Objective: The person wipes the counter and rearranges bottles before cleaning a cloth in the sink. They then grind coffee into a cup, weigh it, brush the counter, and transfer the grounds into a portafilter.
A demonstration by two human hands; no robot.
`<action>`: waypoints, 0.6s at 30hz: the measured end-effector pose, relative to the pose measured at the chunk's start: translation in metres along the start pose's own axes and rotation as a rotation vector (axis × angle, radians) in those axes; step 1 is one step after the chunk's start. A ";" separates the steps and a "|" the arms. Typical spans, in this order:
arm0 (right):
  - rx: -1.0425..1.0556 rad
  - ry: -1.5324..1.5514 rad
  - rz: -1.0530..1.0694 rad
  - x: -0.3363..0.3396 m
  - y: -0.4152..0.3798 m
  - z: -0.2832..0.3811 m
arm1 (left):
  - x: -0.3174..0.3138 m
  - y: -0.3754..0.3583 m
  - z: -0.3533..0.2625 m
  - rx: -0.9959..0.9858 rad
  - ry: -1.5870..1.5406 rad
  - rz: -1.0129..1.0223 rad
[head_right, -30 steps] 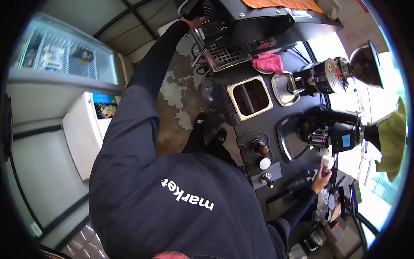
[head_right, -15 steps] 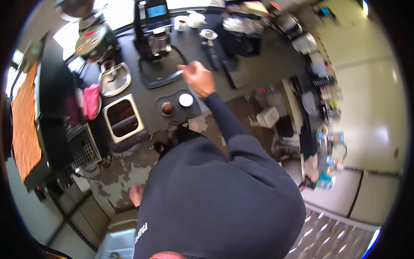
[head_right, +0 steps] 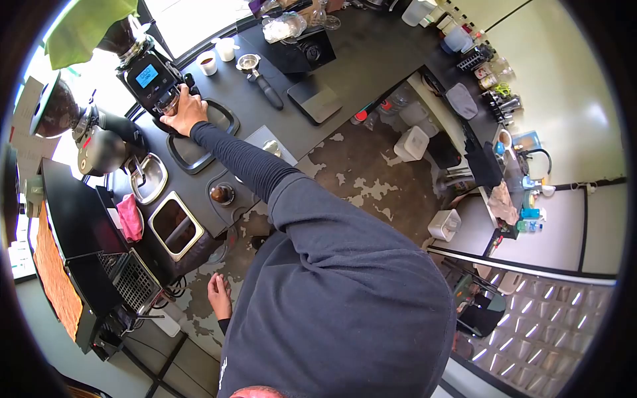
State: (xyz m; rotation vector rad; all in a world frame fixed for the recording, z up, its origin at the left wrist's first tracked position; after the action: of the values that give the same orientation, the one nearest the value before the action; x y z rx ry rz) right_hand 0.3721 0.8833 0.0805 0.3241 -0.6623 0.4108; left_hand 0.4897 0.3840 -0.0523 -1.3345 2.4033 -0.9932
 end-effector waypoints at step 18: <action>0.404 0.450 0.443 0.193 -0.057 -0.177 | -0.342 -0.037 -0.248 -0.741 -0.377 -0.038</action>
State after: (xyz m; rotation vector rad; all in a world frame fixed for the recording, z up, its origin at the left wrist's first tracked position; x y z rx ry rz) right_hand 0.6291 0.9580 0.0649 0.4495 -0.1964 1.0145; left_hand 0.5875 0.7620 0.1138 -1.5892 2.5147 0.1988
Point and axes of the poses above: each hand's wrist, its own y-axis towards the middle knuckle, its own x-axis out of the back of the hand, z = x × y, the point moved 3 cm from there along y, towards the middle knuckle, and after that the axes turned 7 degrees about -y, right-handed, at the moved point
